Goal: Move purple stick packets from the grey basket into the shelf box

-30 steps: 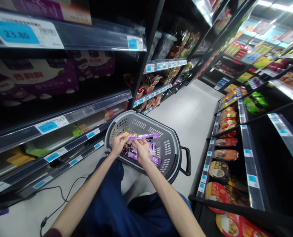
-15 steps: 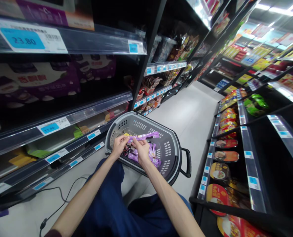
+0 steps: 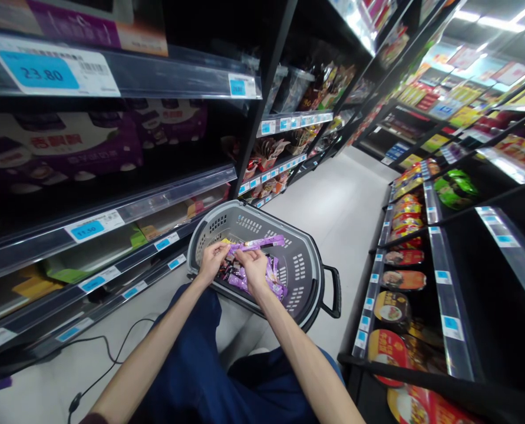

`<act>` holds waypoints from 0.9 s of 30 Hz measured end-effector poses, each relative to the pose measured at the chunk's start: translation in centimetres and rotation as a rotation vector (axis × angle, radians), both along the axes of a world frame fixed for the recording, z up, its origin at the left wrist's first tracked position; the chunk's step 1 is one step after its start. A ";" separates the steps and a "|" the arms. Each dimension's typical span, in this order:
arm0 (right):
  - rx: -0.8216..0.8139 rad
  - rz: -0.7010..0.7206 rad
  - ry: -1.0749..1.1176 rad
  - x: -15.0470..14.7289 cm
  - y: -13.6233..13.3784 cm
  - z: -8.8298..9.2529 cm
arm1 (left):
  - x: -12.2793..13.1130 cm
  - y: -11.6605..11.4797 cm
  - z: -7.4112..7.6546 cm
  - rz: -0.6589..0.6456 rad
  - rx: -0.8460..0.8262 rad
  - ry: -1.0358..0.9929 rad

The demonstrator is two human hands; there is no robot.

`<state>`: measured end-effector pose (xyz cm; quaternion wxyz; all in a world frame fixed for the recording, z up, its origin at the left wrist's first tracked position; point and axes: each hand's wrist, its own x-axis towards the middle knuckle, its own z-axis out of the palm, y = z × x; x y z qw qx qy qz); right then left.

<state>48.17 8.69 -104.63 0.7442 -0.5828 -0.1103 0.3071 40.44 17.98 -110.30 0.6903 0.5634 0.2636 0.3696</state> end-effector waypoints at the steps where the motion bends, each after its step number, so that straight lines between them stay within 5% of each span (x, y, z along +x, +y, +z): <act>1: -0.007 0.002 -0.013 0.0 0.0 -0.1 | 0.0 0.0 0.0 -0.002 0.000 -0.003; 27: 0.009 0.014 -0.039 0.1 -0.1 0.1 | -0.2 -0.1 0.5 0.014 0.066 0.048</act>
